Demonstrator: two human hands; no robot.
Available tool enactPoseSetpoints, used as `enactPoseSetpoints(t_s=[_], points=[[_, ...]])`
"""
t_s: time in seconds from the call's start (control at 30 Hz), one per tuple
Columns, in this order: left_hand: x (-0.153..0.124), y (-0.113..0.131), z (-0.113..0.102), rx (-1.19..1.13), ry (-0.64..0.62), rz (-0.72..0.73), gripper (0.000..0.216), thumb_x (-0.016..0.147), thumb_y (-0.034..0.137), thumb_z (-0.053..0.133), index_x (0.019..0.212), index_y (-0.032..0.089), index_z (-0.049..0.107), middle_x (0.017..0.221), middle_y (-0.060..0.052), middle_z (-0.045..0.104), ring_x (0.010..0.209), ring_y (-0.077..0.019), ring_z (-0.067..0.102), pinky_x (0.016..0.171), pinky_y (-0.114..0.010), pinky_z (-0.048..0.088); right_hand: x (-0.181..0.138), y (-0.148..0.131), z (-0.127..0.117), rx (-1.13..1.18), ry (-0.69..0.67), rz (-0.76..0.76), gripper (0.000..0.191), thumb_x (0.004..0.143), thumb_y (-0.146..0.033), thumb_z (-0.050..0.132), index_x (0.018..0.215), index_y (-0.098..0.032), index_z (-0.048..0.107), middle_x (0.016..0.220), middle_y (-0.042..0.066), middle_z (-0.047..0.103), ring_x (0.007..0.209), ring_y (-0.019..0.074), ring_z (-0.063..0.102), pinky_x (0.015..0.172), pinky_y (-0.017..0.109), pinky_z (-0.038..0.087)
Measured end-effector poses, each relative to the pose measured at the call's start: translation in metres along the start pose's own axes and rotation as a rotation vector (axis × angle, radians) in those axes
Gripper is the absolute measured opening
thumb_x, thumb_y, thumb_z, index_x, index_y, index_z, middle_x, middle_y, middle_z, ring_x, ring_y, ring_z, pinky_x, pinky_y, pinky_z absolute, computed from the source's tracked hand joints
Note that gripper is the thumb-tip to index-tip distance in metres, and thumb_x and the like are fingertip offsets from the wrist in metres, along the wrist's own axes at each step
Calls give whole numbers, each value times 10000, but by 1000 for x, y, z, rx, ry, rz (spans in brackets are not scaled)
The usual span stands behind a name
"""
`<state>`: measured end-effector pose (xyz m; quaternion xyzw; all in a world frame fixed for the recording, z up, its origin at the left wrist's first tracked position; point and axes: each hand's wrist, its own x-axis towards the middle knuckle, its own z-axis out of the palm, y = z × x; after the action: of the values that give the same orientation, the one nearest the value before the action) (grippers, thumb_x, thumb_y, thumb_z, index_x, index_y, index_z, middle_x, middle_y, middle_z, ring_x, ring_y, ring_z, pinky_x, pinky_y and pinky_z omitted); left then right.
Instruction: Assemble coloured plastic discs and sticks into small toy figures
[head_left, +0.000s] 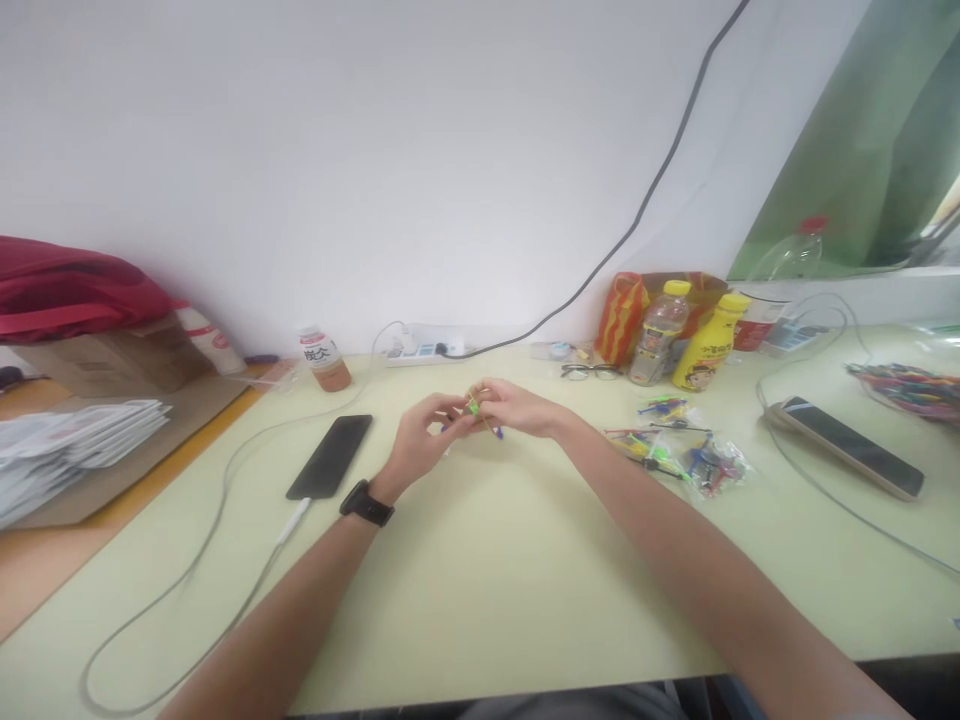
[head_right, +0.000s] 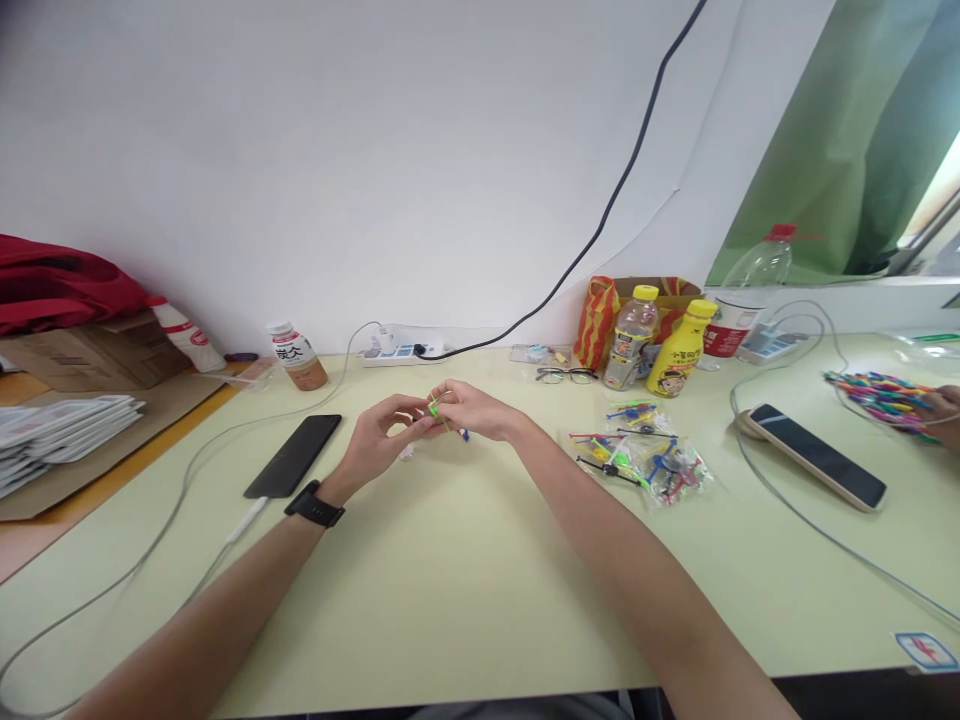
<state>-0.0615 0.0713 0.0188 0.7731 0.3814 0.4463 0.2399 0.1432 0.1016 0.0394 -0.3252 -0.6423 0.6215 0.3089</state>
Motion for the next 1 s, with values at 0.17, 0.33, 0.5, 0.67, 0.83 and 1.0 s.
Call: enactPoseSetpoints(t_s=[0.17, 0.33, 0.5, 0.67, 0.83, 1.0], points=[[-4, 4, 3, 212, 53, 182, 203, 940, 356, 721, 1101, 233, 716, 984, -53, 702, 836, -177, 668, 765, -321, 562, -1, -2, 6, 79, -33, 8, 275, 790, -106, 633, 1017, -211, 520, 929, 31, 747, 804, 154, 703, 610, 208, 509], [-5, 6, -1, 270, 5, 201, 124, 978, 312, 665, 1063, 231, 706, 962, -37, 729, 840, -173, 679, 784, -308, 543, -1, -4, -2, -82, -2, -3, 164, 833, -142, 646, 946, -214, 552, 869, 9, 706, 744, 133, 654, 633, 223, 523], [-5, 4, -2, 269, -31, 181, 152, 976, 343, 661, 1042, 221, 724, 939, -33, 759, 805, -169, 690, 758, -294, 536, -3, 0, -8, -172, -80, -23, 189, 818, -134, 622, 957, -225, 532, 754, -31, 649, 670, 123, 588, 581, 209, 457], [-5, 6, -1, 226, -72, 125, 183, 947, 371, 680, 957, 199, 743, 895, -34, 776, 761, -165, 690, 725, -282, 537, -5, 0, -5, -217, -103, -9, 140, 822, -165, 595, 921, -221, 511, 695, -50, 599, 616, 112, 523, 573, 218, 402], [-5, 6, 0, 160, -111, 40, 198, 900, 369, 715, 840, 181, 724, 809, -21, 753, 737, -161, 679, 714, -276, 531, -2, 5, -2, -353, -72, 39, 99, 844, -238, 592, 922, -210, 538, 761, -41, 580, 655, 116, 481, 574, 226, 351], [-6, 4, 1, 116, -136, -10, 147, 842, 292, 721, 764, 173, 687, 745, -7, 717, 700, -150, 657, 682, -264, 524, -1, 12, 3, -394, -62, 61, 112, 830, -259, 622, 913, -204, 571, 798, -27, 595, 698, 130, 505, 585, 226, 366]])
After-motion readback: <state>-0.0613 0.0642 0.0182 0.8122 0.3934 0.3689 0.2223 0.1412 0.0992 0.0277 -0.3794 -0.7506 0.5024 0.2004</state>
